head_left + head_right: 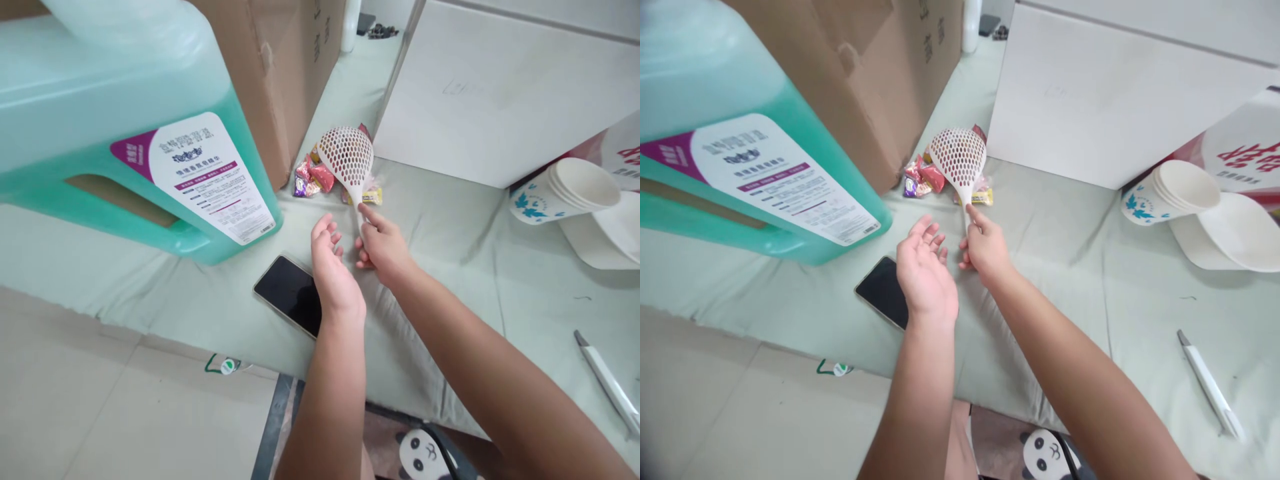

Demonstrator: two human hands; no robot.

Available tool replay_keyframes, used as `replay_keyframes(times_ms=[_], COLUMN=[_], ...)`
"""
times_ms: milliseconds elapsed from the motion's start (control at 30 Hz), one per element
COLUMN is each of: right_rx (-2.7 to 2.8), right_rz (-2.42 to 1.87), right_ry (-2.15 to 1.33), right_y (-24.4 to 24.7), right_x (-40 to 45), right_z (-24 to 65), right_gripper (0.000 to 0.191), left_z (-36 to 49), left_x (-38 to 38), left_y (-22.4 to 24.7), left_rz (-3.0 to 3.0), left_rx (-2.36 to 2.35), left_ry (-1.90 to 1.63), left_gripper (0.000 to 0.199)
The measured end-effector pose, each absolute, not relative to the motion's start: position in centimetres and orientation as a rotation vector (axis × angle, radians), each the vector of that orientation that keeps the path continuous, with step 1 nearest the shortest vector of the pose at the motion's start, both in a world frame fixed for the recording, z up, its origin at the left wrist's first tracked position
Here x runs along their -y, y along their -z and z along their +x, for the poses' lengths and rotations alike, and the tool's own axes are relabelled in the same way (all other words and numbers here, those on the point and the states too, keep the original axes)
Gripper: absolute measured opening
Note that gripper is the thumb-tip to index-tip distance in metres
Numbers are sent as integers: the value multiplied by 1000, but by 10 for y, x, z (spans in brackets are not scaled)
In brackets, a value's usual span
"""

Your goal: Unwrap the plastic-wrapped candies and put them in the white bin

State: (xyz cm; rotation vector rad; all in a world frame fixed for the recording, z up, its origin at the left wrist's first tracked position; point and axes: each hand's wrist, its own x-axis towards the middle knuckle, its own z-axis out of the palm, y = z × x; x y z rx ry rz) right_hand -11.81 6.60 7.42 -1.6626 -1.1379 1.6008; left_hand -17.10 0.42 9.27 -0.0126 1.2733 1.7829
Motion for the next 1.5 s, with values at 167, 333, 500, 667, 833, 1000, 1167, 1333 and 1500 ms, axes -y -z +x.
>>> replay_keyframes(times_ms=[167, 333, 500, 667, 833, 1000, 1167, 1333, 1500], right_rx=[1076, 1073, 1218, 1226, 1199, 1133, 1161, 1159, 1164], right_rz=[-1666, -1591, -1478, -1531, -1645, -1701, -1755, -1801, -1809], right_ry=[-1683, -1632, -1453, -1438, -1470, -1471, -1463, -1465, -1494], right_y=[-73, -82, -103, -103, -86, -74, -70, -74, -78], right_x=[-37, -14, -31, -79, -85, -60, -33, -15, -1], right_z=[-98, -81, -85, -107, -104, -85, -64, -46, -32], right_gripper=[63, 58, 58, 62, 64, 66, 65, 65, 68], left_z=[-169, -166, -167, -167, -168, -169, -167, -161, -152], left_x=[-4, -5, -3, -3, -2, -1, -1, -1, -2], left_y=[-92, -94, -98, -100, -100, -99, -99, -100, -101], left_rz=[-31, -64, -113, -127, -118, -101, -102, -121, -96], left_rx=[-1181, -1155, -1099, -1089, -1088, -1082, -1068, -1036, -1016], left_ry=[-1782, -1839, -1877, -1861, -1837, -1812, -1808, -1799, -1791], left_gripper=[41, 40, 36, 35, 37, 37, 35, 33, 32])
